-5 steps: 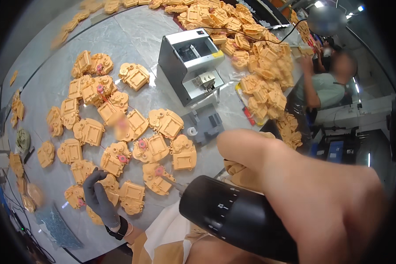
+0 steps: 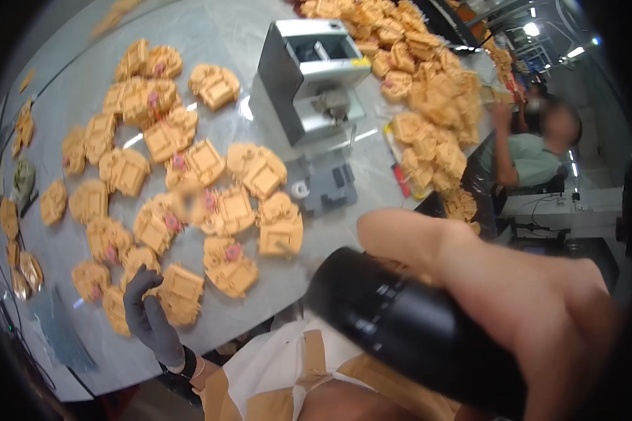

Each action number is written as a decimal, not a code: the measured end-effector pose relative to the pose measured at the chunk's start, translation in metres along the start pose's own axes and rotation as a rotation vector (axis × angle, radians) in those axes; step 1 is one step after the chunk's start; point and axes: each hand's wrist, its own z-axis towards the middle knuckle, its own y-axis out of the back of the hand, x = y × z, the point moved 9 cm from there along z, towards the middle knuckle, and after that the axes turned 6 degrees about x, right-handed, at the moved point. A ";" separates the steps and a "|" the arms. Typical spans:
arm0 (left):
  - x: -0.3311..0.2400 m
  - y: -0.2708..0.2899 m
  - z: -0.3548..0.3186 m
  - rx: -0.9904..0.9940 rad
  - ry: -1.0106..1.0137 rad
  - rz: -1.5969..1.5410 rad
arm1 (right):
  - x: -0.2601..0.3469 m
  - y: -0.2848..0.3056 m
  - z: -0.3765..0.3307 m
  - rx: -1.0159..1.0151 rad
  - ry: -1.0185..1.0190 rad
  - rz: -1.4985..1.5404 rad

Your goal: The person uses a handheld rotary tool to drill holes into small yellow plastic components on a workbench. They pick up each component, secure it with a gloved hand, and apply the tool to specific points, then place the finished piece back on the table. The process is repeated for multiple units.

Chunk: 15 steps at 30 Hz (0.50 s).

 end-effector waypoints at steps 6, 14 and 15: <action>-0.008 -0.019 -0.070 0.015 0.200 -0.037 | 0.047 0.022 -0.023 -0.148 0.029 -0.016; -0.084 0.048 0.027 0.132 -0.158 0.554 | 0.004 0.127 -0.075 -0.049 -0.419 -0.337; -0.096 0.047 0.056 0.166 -0.181 0.667 | -0.004 0.138 -0.076 -0.093 -0.447 -0.315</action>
